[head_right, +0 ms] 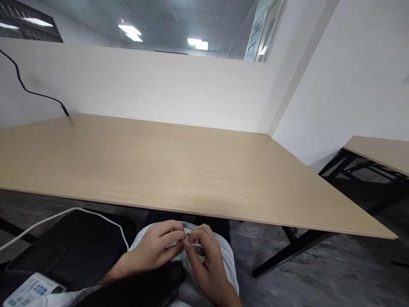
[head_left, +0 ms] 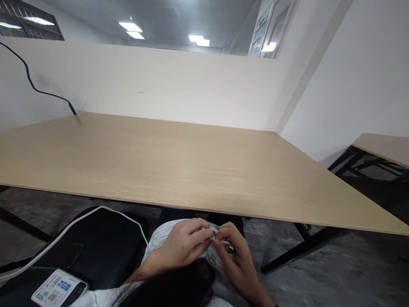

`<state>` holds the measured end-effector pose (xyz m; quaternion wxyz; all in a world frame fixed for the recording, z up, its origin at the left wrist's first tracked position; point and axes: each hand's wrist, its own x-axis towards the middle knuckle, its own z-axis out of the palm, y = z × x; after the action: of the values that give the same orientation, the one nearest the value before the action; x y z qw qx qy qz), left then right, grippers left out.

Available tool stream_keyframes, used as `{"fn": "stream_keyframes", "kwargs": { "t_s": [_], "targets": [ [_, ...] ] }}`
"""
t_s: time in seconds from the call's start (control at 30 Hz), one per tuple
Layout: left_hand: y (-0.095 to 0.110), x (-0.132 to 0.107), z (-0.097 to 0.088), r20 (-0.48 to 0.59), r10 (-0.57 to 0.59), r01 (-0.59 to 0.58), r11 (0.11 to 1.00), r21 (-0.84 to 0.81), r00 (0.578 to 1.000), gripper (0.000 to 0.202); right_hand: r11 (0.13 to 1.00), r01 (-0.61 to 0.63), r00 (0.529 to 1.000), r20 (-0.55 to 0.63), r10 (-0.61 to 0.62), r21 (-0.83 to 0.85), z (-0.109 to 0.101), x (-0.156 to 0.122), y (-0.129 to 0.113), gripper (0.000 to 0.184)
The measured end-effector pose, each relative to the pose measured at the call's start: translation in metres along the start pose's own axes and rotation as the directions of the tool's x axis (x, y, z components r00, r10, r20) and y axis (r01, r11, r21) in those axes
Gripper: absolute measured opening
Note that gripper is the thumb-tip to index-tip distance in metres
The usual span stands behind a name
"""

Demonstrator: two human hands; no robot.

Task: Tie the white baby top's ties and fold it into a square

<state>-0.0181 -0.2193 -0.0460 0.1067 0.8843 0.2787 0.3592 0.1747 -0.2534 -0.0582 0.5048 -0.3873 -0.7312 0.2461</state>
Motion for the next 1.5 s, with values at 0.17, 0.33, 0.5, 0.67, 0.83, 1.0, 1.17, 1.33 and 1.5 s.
{"fn": "stream_keyframes", "kwargs": {
  "t_s": [0.17,0.33,0.5,0.67,0.83,1.0,1.17,1.33,1.5],
  "targets": [
    [-0.001,0.0,0.003,0.066,0.013,-0.013,1.0,0.012,0.998,0.015,0.997,0.036,0.999,-0.006,-0.036,-0.067,-0.003,0.002,0.0,0.006],
    [0.0,0.001,0.001,0.059,-0.086,0.086,0.996,0.002,0.995,0.013,0.981,0.051,0.998,0.052,-0.042,-0.189,-0.001,-0.001,0.009,0.016],
    [0.0,0.0,0.002,0.021,-0.117,0.117,0.993,-0.001,0.993,0.012,0.969,0.116,0.993,0.046,-0.108,-0.218,0.0,-0.002,0.015,0.013],
    [0.001,-0.002,0.005,-0.006,-0.104,0.104,0.993,-0.06,0.995,0.012,0.98,0.106,0.994,0.049,-0.099,-0.17,-0.001,-0.001,0.009,0.012],
    [0.001,-0.002,0.005,0.049,-0.134,0.139,0.982,-0.129,0.99,0.017,0.992,0.051,0.998,0.032,-0.047,-0.117,-0.003,0.0,0.005,0.012],
    [-0.003,-0.005,0.005,0.101,-0.184,0.195,0.974,-0.114,0.978,0.017,0.996,0.065,0.998,0.025,-0.063,-0.066,-0.008,-0.002,0.008,0.011],
    [-0.008,-0.001,-0.028,0.281,-0.066,0.144,0.954,-0.264,0.957,0.039,0.998,0.02,0.999,-0.028,-0.019,0.054,-0.023,0.0,0.02,0.038],
    [-0.028,-0.018,-0.082,0.426,-0.185,0.272,0.95,-0.154,0.886,0.078,0.953,-0.288,0.958,0.038,0.285,0.096,-0.066,0.006,0.034,0.034],
    [-0.061,-0.038,-0.07,0.479,-0.494,0.527,0.846,0.075,0.726,0.053,0.949,-0.311,0.937,0.148,0.316,-0.054,-0.091,-0.005,0.053,0.026]
  ]
}}
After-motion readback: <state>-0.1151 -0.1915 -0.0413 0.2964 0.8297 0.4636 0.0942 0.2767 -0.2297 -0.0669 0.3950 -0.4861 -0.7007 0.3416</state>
